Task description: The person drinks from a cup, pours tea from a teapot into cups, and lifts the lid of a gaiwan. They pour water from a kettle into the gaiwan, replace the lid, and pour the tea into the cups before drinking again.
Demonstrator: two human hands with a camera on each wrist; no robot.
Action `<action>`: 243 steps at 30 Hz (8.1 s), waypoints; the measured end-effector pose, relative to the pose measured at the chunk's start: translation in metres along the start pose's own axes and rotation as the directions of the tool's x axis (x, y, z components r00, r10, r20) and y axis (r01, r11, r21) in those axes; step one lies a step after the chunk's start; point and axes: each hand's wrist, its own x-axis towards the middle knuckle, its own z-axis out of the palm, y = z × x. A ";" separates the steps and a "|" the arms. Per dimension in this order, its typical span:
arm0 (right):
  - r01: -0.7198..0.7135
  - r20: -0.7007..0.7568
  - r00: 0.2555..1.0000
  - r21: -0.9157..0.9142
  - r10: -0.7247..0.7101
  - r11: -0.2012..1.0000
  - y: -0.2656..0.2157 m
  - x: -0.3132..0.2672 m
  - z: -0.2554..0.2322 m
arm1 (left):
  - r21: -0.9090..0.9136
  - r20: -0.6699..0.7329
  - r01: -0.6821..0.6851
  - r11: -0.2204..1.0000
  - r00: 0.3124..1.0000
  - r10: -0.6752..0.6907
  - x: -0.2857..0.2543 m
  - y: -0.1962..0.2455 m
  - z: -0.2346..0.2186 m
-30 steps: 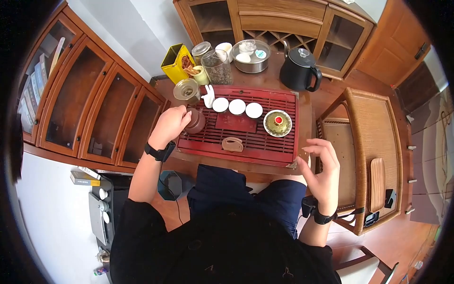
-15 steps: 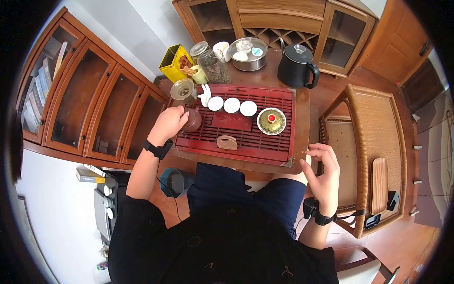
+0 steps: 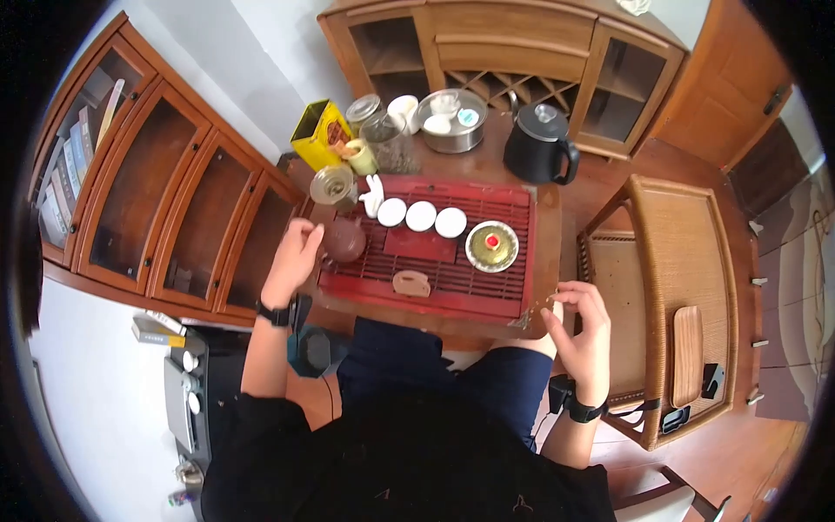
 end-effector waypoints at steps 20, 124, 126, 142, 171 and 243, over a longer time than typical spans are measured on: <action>0.301 -0.097 0.911 -0.508 -0.401 0.807 0.034 0.220 0.036 | -0.843 0.262 0.407 0.352 0.882 -0.392 -0.032 0.008 0.042; -0.205 -0.268 0.927 0.218 0.260 0.954 0.112 -0.086 -0.051 | -0.462 0.252 0.014 0.887 0.961 0.116 0.252 0.309 0.166; -0.201 -0.269 0.928 0.224 0.259 0.954 0.117 -0.088 -0.049 | -0.439 0.235 -0.016 0.898 0.963 0.133 0.253 0.311 0.164; -0.233 -0.204 0.939 0.209 0.275 0.950 0.104 -0.081 -0.051 | -0.157 0.097 -0.249 0.956 0.959 0.266 0.267 0.319 0.156; -0.239 -0.130 0.950 0.291 0.285 0.927 0.105 -0.084 -0.049 | 0.061 0.089 -0.568 0.821 0.822 0.562 0.260 0.342 0.155; -0.256 -0.104 0.956 0.166 0.275 0.952 0.111 -0.077 -0.042 | 0.259 0.419 -0.889 0.378 0.456 0.785 0.247 0.359 0.156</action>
